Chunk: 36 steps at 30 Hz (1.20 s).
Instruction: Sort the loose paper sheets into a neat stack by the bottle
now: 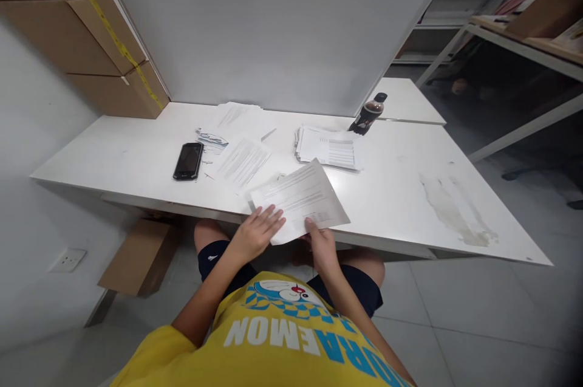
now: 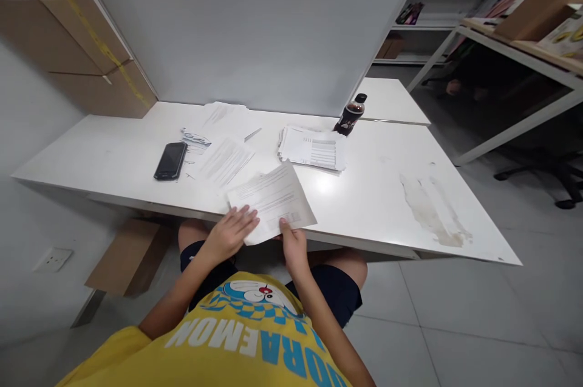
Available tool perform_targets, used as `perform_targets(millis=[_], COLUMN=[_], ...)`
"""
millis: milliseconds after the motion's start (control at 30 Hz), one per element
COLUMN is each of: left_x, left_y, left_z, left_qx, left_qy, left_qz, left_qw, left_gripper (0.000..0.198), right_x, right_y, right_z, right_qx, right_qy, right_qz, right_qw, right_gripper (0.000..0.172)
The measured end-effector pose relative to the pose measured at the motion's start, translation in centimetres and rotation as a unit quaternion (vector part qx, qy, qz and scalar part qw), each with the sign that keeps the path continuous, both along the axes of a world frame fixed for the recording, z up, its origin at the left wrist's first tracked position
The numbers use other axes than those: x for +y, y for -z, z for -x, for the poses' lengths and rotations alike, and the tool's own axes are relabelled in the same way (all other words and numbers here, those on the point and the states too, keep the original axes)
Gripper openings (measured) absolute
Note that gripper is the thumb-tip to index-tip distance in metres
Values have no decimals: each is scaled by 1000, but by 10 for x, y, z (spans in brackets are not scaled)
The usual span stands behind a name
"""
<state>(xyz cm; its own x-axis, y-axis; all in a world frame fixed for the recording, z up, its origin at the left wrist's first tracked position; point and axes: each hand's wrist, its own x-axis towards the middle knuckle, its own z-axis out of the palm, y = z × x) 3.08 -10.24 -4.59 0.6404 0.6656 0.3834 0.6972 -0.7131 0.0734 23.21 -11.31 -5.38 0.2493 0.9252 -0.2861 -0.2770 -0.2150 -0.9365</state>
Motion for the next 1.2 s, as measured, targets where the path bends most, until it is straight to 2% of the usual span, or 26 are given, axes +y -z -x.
perform_targets(millis=[33,100,167,200,267,333,367,400,433,467,533,567,600,633,700,767,833,867,933,967,1033,1200], left_x=[11,36,56,61,58,42,34,26,21,19,22,25,28,30,30,25,21,21,24,27,34,37], left_y=[-2,-7,-11,-12,-10,-4,2,7,13,16,18,15,11,5,-5,-13,-14,-13,-7,-4,3,12], left_z=[7,23,40,49,65,78,83,85,85,81,65,53,39,25,-5,-33,-59,-71,-89,-96,-102,-92], left_qx=[-5,-20,-18,-6,17,5,-25,-74,-147,-235,-414,-481,-525,-542,-501,-405,-278,-207,-81,-44,-12,-34], left_qy=[-31,-149,-260,-283,-260,-186,-157,-154,-196,-262,-388,-411,-398,-350,-208,-68,70,139,244,264,260,227], left_qz=[10,47,105,131,158,147,135,117,80,30,-71,-97,-104,-93,-52,-22,-7,-5,0,4,19,52], left_qw=[999,987,960,950,953,972,978,978,966,936,820,768,745,759,839,912,958,968,966,964,965,972], left_gripper=[55,51,61,67,74,68,58,41,30,27,33,35,34,33,28,18,14,17,24,25,24,25], right_x=[1,2,0,-4,-15,-29,-36,-42,-46,-49,-51,-50,-48,-46,-44,-43,-45,-46,-50,-51,-55,-58], right_y=[1,1,4,6,11,16,17,18,18,18,17,17,18,18,19,21,23,24,25,25,25,22], right_z=[-9,-29,-51,-63,-86,-108,-117,-124,-130,-133,-133,-131,-127,-123,-111,-97,-85,-80,-74,-73,-75,-80], right_qx=[5,9,7,2,-13,-25,-30,-33,-37,-40,-42,-42,-38,-31,-4,37,82,103,141,156,180,192], right_qy=[30,79,116,136,181,224,245,265,282,296,288,272,251,233,203,182,159,146,117,104,80,25], right_qz=[5,6,-6,-7,5,30,45,58,69,76,74,69,63,59,52,42,30,21,0,-8,-15,-31], right_qw=[1000,997,993,991,983,974,968,962,956,952,954,959,965,970,978,982,983,984,983,982,980,981], right_gripper=[49,47,46,46,46,44,43,41,40,38,38,39,40,40,40,39,36,34,29,27,26,31])
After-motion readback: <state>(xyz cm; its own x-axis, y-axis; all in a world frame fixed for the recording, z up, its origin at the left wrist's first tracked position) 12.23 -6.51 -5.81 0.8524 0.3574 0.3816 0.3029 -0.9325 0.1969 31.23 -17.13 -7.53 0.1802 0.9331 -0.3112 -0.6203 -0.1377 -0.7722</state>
